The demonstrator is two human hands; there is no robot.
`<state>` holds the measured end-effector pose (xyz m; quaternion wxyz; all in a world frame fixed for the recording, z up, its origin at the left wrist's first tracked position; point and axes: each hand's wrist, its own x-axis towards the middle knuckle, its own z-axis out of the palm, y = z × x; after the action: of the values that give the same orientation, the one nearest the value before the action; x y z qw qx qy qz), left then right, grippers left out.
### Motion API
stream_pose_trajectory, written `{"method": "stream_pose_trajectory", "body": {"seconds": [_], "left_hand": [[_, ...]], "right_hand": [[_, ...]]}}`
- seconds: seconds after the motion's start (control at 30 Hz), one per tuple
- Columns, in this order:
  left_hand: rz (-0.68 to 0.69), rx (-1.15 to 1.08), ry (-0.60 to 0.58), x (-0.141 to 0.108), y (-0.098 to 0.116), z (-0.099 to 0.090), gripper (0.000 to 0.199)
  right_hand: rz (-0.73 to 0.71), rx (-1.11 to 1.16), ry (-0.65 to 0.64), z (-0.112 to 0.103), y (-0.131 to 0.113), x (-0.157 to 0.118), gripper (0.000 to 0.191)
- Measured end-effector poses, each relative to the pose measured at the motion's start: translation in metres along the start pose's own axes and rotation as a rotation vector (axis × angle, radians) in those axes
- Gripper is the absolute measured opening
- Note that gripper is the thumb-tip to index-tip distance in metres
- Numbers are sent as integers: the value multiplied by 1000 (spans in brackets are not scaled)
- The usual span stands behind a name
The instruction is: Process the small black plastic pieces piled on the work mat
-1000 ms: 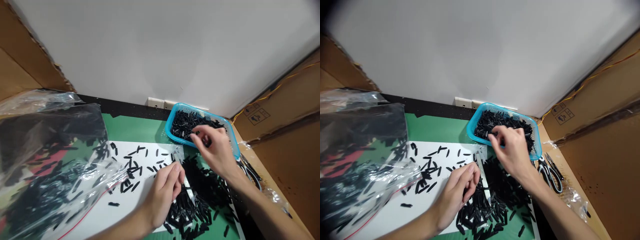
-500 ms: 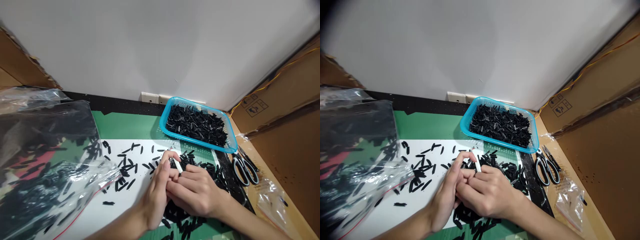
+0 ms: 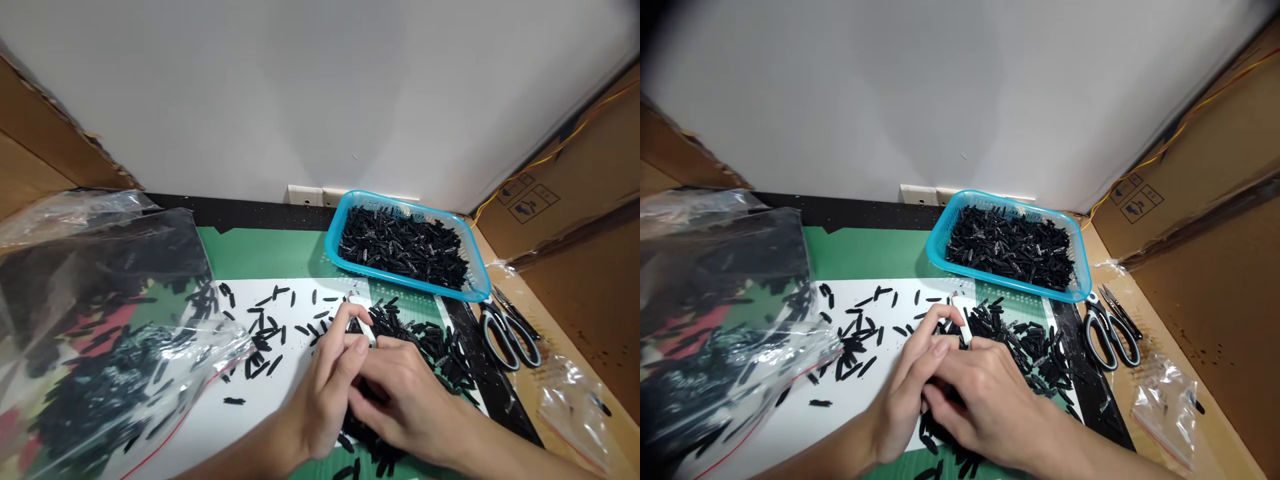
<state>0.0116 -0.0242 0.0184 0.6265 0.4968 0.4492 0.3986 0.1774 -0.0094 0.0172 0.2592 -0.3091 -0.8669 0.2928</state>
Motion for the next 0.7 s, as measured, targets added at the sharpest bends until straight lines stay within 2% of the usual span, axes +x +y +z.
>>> {"method": "stream_pose_trajectory", "body": {"seconds": [0.07,0.17,0.33,0.5,0.7], "left_hand": [[3,-14,-35,0,3,-1,38],[-2,-34,-12,1,5,0,36],[-22,-71,2,1,4,3,35],[-47,-80,2,3,3,2,34],[-46,26,40,3,0,0,37]], "right_hand": [[65,17,25,3,-2,-1,12],[107,-13,31,7,-3,-3,14],[71,-94,53,11,-3,-5,17],[81,-191,67,5,-4,-3,23],[64,-186,82,2,-2,-2,26]]}}
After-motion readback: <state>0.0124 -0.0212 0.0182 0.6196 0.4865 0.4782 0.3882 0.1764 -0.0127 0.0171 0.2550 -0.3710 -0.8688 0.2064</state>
